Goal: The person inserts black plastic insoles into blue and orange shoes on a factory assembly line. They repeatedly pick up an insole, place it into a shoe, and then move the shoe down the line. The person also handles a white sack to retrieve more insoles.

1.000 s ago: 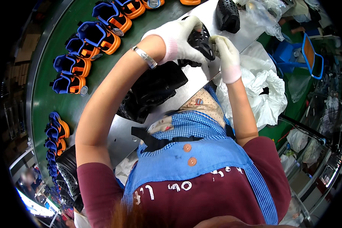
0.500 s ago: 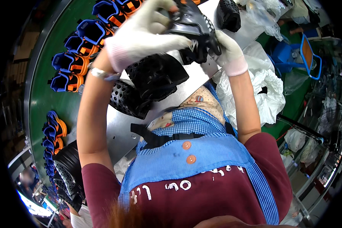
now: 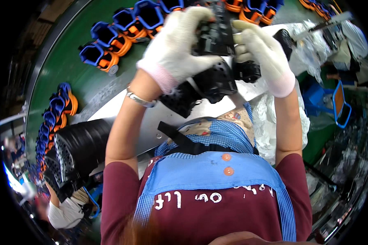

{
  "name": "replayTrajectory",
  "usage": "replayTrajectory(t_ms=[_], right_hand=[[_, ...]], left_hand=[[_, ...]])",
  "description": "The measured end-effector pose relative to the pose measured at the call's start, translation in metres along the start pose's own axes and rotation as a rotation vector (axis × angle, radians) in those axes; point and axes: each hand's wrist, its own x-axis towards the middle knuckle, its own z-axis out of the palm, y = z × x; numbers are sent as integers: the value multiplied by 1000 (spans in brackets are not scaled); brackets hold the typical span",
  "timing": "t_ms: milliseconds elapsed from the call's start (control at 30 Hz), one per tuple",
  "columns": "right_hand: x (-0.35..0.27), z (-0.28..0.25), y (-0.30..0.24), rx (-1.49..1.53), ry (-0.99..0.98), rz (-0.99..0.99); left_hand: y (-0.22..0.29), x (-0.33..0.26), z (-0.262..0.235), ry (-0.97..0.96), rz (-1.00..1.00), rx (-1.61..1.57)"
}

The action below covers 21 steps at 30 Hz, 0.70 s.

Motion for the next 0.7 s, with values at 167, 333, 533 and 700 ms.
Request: replayTrajectory(t_ms=[167,333,533,700], right_hand=[[37,31,-11,715,-448,63],[39,107,-19,805,-515,374],[54,143,-41,-449,-552,-112],[52,179,-39,-922,-569,-328]], left_hand=[[-7,-25,-28,112,-380,-444],[-47,-62,-35,214,-307,-1686],[-74,-92,-54,562,-451,-1615],[-102,-97,-50,897,-587,-1571]])
